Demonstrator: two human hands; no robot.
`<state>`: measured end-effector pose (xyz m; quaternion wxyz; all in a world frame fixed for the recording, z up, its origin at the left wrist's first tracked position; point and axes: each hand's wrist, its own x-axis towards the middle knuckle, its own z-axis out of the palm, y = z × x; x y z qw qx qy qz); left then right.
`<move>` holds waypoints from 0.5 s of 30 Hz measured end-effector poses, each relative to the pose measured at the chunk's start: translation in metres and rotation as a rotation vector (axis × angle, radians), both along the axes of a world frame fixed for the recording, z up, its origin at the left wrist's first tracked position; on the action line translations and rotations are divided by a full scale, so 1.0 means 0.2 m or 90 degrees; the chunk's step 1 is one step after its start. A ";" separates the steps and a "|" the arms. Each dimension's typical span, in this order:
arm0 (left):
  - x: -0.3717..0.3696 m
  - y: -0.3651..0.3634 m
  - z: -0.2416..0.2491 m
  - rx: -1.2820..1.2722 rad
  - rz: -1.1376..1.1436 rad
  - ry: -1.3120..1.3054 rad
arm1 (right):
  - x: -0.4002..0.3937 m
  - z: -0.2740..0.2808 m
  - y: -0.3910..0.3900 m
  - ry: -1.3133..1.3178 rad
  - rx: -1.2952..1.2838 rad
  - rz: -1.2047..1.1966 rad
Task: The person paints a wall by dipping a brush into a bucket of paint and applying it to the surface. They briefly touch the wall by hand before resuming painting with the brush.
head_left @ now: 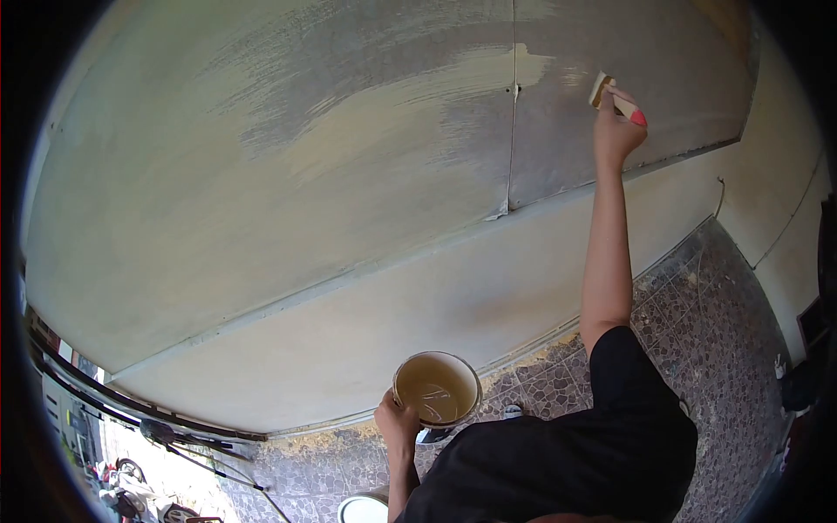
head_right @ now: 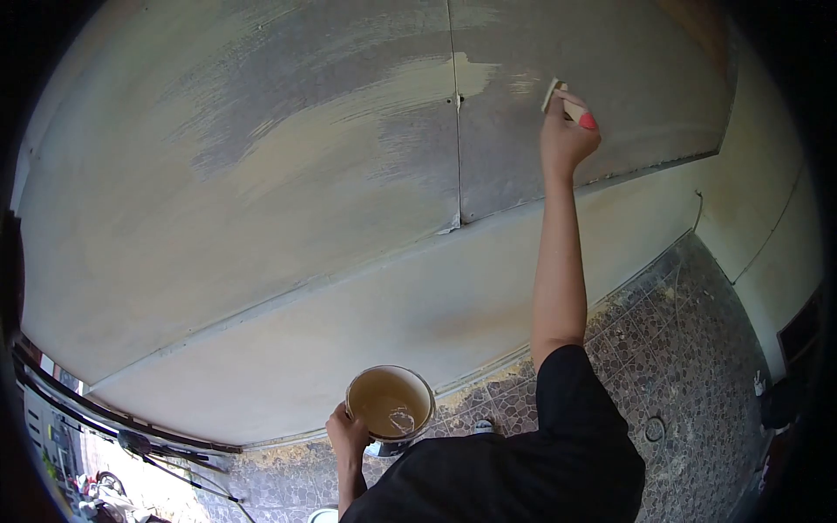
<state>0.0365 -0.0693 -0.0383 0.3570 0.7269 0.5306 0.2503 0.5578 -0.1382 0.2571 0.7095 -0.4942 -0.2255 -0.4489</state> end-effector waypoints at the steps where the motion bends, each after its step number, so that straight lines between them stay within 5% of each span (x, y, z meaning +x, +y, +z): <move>1: 0.00 0.01 -0.02 0.002 -0.002 0.002 | -0.16 0.01 0.16 -0.051 -0.058 -0.045; 2: 0.00 0.02 -0.04 -0.015 -0.003 -0.010 | -0.40 0.03 0.32 -0.164 -0.106 -0.171; 4: -0.01 0.03 -0.06 -0.034 -0.009 -0.018 | -0.88 0.00 0.64 -0.261 -0.148 -0.166; 9: 0.03 0.04 -0.01 -0.056 -0.036 -0.041 | -1.48 -0.11 0.91 -0.447 -0.229 0.257; 13: 0.07 0.02 0.09 -0.085 -0.051 -0.047 | -1.15 -0.01 0.74 -0.366 -0.182 0.437; 15: 0.08 -0.01 0.18 -0.078 -0.060 -0.030 | -0.81 0.03 0.53 -0.118 -0.141 0.575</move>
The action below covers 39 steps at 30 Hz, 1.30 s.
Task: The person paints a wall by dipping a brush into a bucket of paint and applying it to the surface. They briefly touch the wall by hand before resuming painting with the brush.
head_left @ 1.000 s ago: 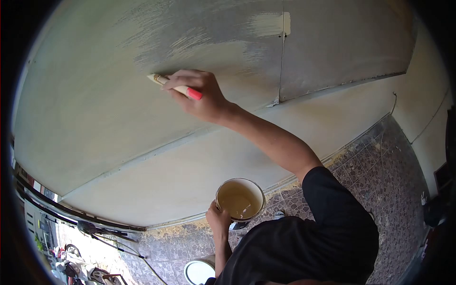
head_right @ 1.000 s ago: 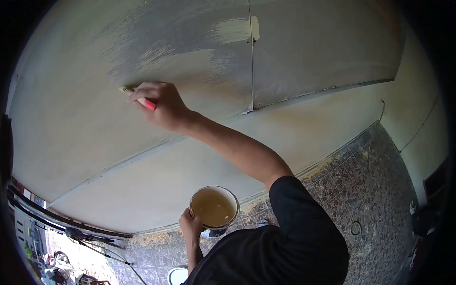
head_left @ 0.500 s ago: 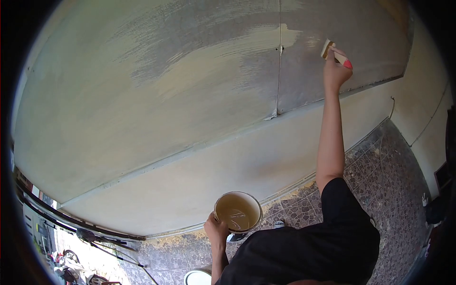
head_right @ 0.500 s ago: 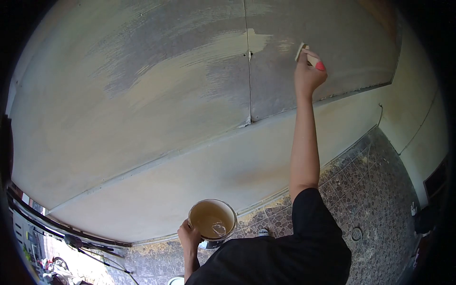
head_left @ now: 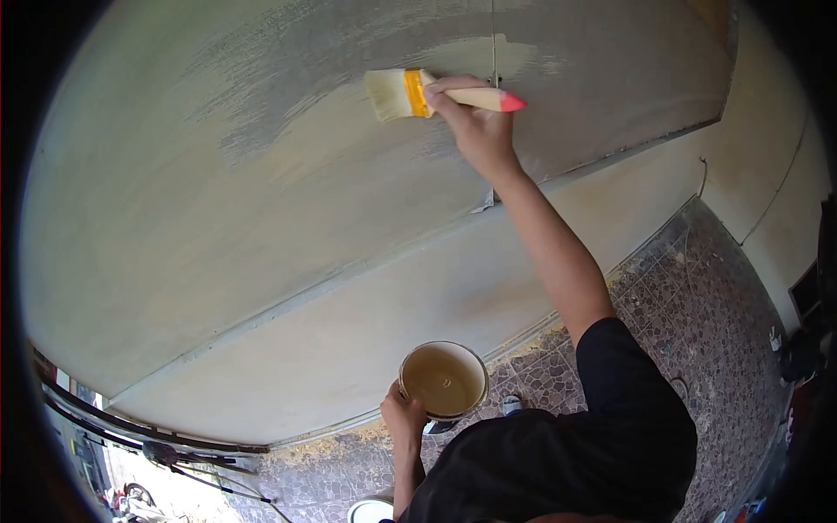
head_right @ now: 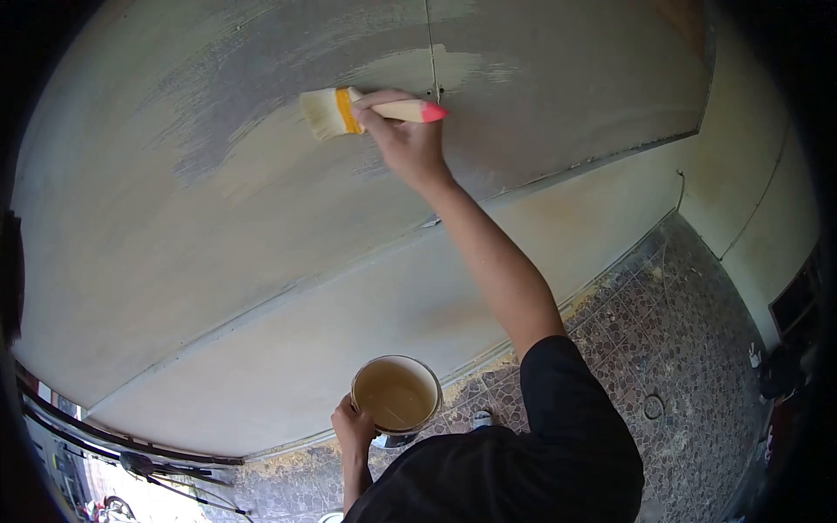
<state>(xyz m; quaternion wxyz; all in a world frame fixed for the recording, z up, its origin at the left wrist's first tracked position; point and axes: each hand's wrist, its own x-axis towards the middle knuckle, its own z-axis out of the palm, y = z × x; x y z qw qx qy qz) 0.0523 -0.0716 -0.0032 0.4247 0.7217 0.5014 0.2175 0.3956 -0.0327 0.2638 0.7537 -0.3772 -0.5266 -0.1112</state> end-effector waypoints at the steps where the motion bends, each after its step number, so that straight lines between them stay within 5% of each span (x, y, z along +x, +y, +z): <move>1: 0.00 0.00 -0.04 0.000 0.002 -0.004 | 0.20 0.01 -0.10 0.044 0.015 -0.042; 3: -0.02 0.03 -0.17 0.122 -0.010 -0.040 | 0.46 0.05 -0.31 0.104 0.073 -0.165; 8: -0.06 -0.02 -0.12 0.028 0.020 -0.026 | 0.76 0.10 -0.51 0.196 0.265 -0.473; 10: -0.07 -0.02 -0.09 0.029 0.027 -0.019 | 0.55 0.12 -0.36 0.122 0.173 -0.609; 11: -0.09 -0.01 -0.15 0.048 0.017 -0.010 | 0.51 0.10 -0.18 -0.003 0.206 -0.588; 12: -0.10 0.01 -0.20 0.066 0.006 0.000 | 0.22 0.12 -0.05 -0.168 0.183 -0.729; 14: -0.11 0.02 -0.30 0.093 0.005 -0.016 | -0.23 0.05 0.25 -0.267 0.147 -0.665; 19: -0.10 0.02 -0.22 0.052 -0.006 -0.039 | -0.82 -0.02 0.49 -0.408 0.076 -0.112; 21: -0.10 0.06 -0.34 0.128 -0.002 -0.046 | -0.74 0.05 0.43 -0.301 0.026 -0.051; 25: -0.08 0.01 -0.12 0.043 0.012 -0.056 | -0.11 0.21 0.12 -0.077 0.024 -0.031; 32: -0.13 0.02 -0.18 0.066 0.016 -0.020 | 0.75 0.22 -0.47 0.083 0.194 -0.384; 34: -0.14 0.03 -0.19 0.133 0.014 -0.009 | 0.69 0.27 -0.52 0.192 0.179 -0.706; 36: -0.16 0.03 -0.17 0.053 0.013 -0.005 | 0.52 0.27 -0.32 0.114 0.127 -0.689; 37: -0.16 0.03 -0.15 0.054 0.014 -0.007 | 0.37 0.27 -0.15 -0.064 0.133 -0.827; 39: -0.16 0.03 -0.11 0.041 0.010 0.028 | -0.09 0.22 0.20 -0.238 0.188 -0.793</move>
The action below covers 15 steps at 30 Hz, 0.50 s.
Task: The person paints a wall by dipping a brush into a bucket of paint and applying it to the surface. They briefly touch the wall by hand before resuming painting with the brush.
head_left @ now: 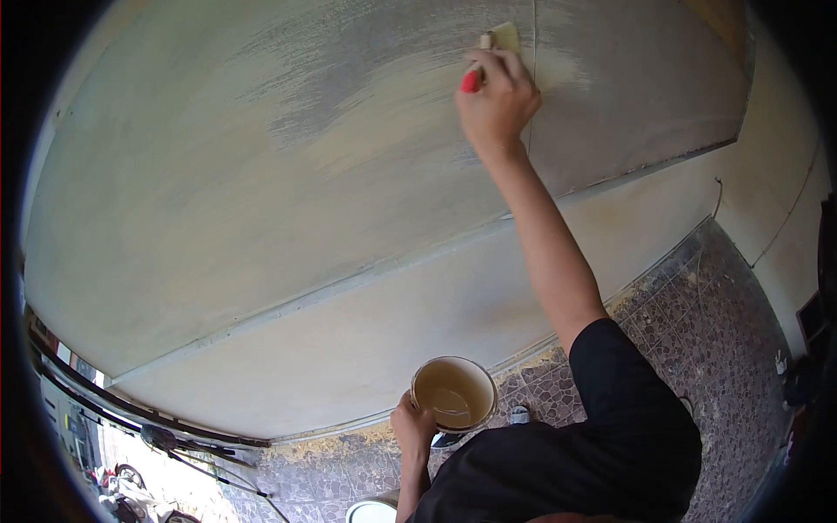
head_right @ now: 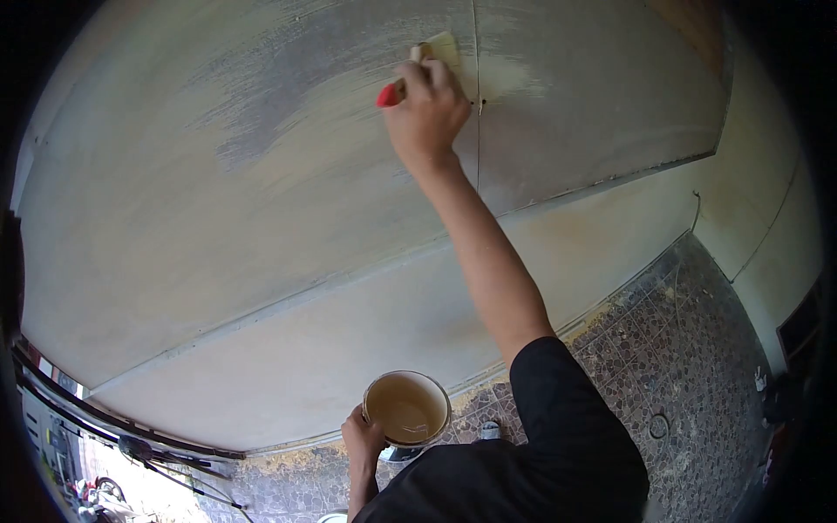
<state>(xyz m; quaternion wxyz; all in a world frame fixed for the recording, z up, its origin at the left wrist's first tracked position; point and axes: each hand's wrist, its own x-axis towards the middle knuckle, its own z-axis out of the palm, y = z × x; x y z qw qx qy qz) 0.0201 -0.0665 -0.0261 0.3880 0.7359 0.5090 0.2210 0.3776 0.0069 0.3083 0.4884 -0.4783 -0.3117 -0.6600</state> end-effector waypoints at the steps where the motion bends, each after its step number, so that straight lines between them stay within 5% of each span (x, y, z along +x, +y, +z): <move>1: 0.00 0.00 0.02 -0.002 -0.002 0.002 | -0.18 -0.04 0.15 -0.017 -0.034 0.031; 4: 0.03 0.00 0.02 -0.036 0.004 -0.003 | -0.72 -0.14 0.39 -0.101 -0.188 0.255; 7: 0.04 0.01 -0.06 0.035 -0.022 -0.014 | -1.03 -0.20 0.47 -0.129 -0.375 0.645; 13: 0.04 0.03 -0.09 0.043 -0.030 -0.070 | -0.43 -0.01 0.20 0.083 -0.203 0.703; 15: 0.01 0.02 -0.05 0.011 -0.031 -0.063 | -0.16 0.06 -0.05 0.156 -0.153 0.602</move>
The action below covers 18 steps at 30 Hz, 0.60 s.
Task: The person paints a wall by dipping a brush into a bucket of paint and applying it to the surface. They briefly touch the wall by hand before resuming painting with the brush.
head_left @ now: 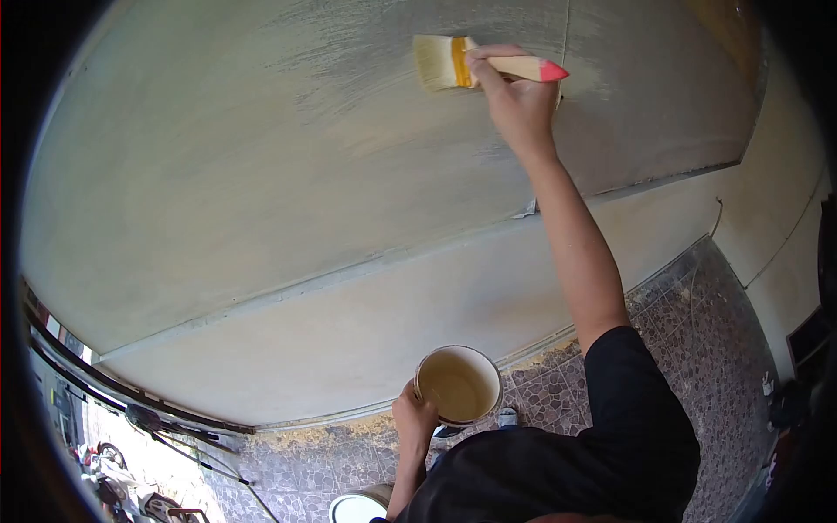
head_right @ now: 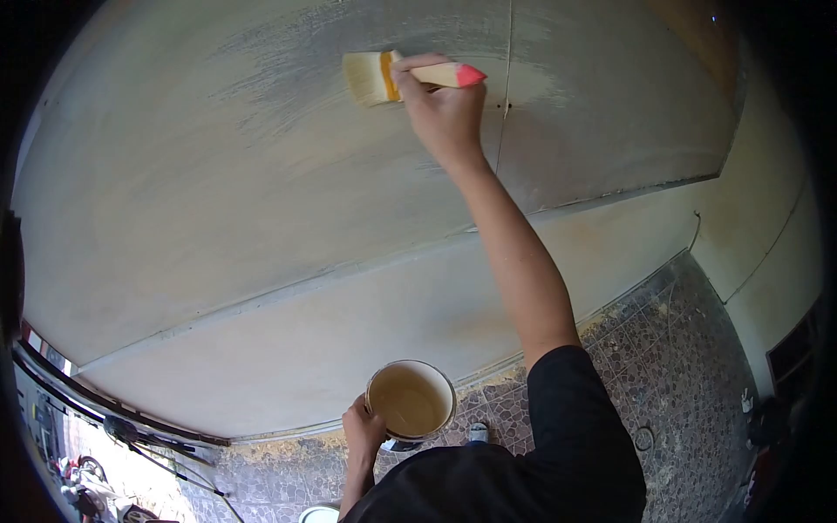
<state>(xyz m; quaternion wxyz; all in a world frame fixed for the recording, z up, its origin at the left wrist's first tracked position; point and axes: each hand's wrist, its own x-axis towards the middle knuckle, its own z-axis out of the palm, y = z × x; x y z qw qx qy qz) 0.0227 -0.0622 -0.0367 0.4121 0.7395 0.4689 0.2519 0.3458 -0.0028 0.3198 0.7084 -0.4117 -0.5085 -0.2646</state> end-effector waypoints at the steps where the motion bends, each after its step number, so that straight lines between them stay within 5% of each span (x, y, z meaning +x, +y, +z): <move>1: -0.02 0.00 -0.01 -0.004 0.006 0.001 | 0.13 0.02 -0.10 0.053 0.027 -0.050; 7: -0.10 0.02 0.00 0.004 0.009 -0.004 | 0.21 0.05 -0.17 0.032 0.125 -0.614; 11: -0.15 0.08 -0.06 0.058 -0.002 0.014 | -0.57 -0.09 0.43 -0.146 0.051 -0.484; 14: -0.15 0.08 -0.03 0.030 -0.008 -0.010 | -1.05 -0.19 0.59 -0.264 -0.102 -0.117; 15: -0.16 0.08 -0.01 0.003 -0.006 -0.035 | -1.11 -0.19 0.60 -0.295 -0.131 0.021; 18: -0.17 0.10 0.00 -0.012 -0.016 -0.031 | -0.96 -0.08 0.55 -0.211 -0.045 0.067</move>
